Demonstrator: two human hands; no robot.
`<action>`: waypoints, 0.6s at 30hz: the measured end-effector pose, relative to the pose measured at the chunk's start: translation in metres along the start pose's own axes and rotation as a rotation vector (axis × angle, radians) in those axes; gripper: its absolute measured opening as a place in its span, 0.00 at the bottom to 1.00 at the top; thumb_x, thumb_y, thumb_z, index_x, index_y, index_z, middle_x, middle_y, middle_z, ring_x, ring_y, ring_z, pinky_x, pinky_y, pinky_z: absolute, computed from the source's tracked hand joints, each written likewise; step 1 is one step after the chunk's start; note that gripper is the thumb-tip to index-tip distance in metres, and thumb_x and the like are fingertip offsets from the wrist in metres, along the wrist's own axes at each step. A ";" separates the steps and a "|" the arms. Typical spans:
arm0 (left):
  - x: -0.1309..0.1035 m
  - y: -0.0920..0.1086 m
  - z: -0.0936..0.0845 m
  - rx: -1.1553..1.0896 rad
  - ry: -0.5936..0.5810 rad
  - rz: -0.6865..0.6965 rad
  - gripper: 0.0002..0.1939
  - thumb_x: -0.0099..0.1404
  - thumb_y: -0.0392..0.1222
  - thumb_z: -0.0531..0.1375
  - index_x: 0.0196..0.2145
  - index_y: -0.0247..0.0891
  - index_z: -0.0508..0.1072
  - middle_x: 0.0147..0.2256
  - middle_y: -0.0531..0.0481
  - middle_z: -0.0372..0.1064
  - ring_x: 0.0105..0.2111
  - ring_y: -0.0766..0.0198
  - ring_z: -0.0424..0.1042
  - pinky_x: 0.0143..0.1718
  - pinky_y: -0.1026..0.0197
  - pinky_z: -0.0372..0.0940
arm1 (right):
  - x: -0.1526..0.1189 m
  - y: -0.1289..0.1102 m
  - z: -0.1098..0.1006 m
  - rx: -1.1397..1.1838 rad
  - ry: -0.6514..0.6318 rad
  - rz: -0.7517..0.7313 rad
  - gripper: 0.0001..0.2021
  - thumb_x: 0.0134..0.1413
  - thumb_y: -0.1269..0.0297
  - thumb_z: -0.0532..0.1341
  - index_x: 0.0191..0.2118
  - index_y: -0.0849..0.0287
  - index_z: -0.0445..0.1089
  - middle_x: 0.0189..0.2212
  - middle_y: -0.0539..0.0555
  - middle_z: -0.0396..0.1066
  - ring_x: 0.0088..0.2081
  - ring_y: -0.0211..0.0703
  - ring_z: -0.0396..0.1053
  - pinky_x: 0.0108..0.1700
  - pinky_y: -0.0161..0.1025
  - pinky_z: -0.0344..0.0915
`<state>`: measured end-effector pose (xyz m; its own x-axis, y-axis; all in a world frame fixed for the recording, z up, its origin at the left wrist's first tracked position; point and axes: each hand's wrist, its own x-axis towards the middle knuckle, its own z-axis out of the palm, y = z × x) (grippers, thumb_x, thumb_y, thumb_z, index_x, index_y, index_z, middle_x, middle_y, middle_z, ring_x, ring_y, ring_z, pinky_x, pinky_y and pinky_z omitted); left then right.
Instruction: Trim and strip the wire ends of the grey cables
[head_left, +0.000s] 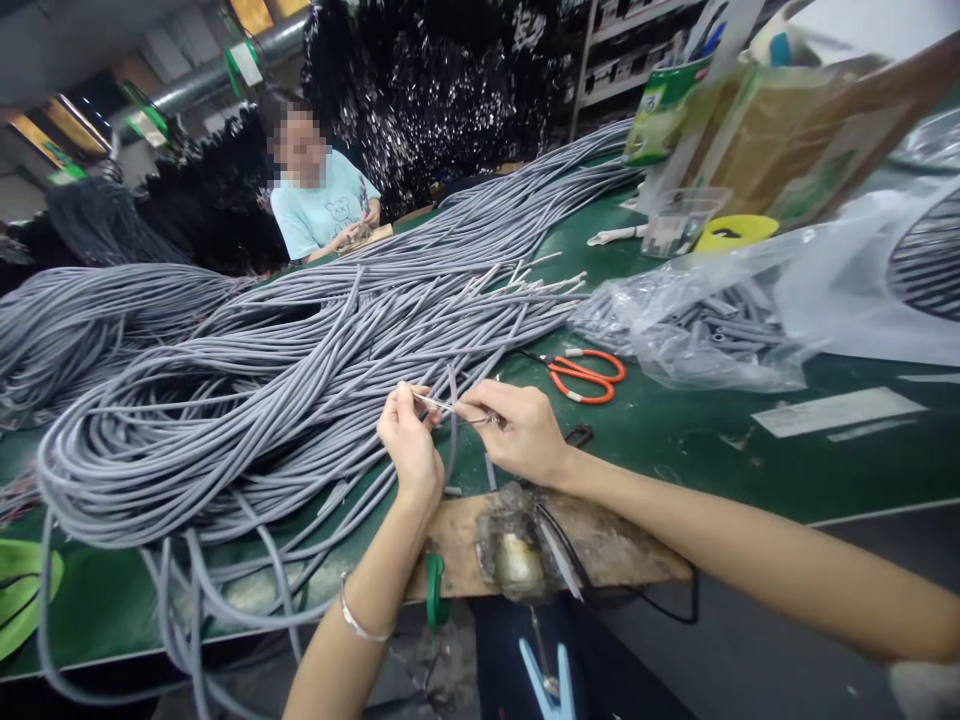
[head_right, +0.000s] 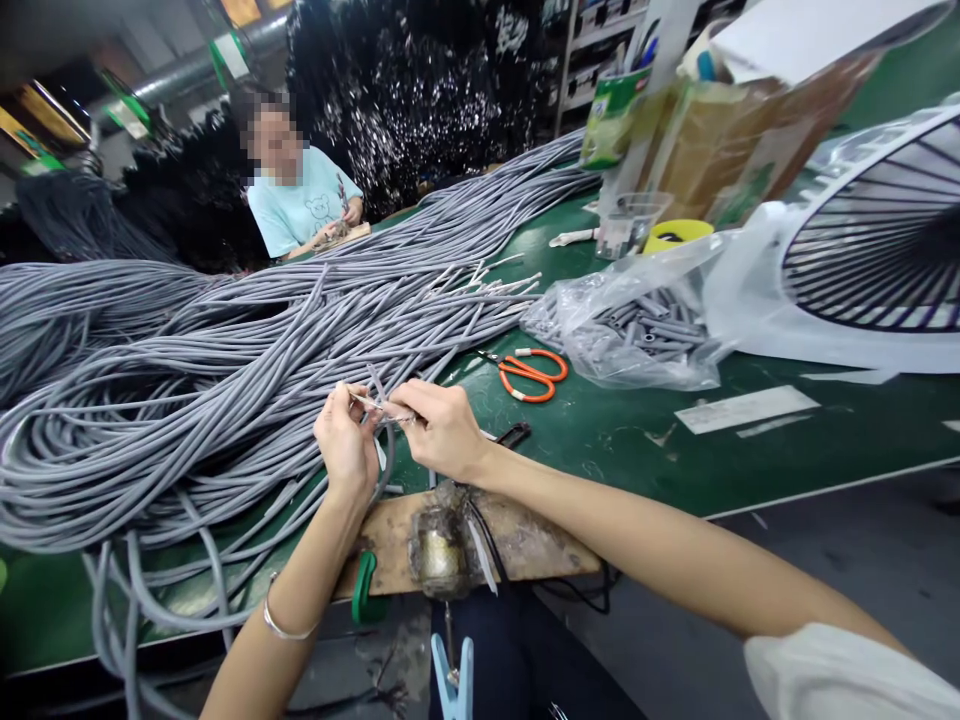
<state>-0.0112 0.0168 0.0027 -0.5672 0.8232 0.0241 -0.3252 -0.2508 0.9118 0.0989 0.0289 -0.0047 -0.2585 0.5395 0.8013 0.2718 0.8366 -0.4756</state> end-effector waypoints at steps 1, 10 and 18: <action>0.001 0.001 0.000 -0.023 0.000 -0.011 0.16 0.51 0.50 0.63 0.22 0.34 0.65 0.20 0.56 0.60 0.19 0.74 0.58 0.22 0.69 0.56 | 0.000 0.000 0.000 0.004 0.001 0.004 0.09 0.56 0.73 0.54 0.25 0.62 0.65 0.20 0.50 0.65 0.22 0.33 0.60 0.26 0.30 0.56; -0.004 0.005 -0.002 0.109 -0.182 0.042 0.26 0.47 0.61 0.63 0.34 0.37 0.65 0.28 0.55 0.62 0.23 0.72 0.63 0.22 0.70 0.58 | 0.002 0.002 -0.004 0.151 0.025 0.287 0.07 0.52 0.69 0.53 0.24 0.60 0.63 0.19 0.48 0.62 0.20 0.32 0.56 0.24 0.30 0.54; -0.015 0.004 -0.003 0.223 -0.366 -0.033 0.22 0.48 0.52 0.66 0.35 0.32 0.70 0.13 0.64 0.44 0.13 0.79 0.42 0.14 0.73 0.39 | 0.007 0.015 0.005 0.517 0.088 0.662 0.14 0.48 0.54 0.56 0.23 0.60 0.62 0.15 0.44 0.52 0.18 0.31 0.49 0.21 0.31 0.50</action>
<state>-0.0057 0.0020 0.0047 -0.2402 0.9655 0.1005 -0.1445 -0.1379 0.9798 0.0966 0.0452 -0.0079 -0.1164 0.9424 0.3136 -0.1223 0.2997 -0.9462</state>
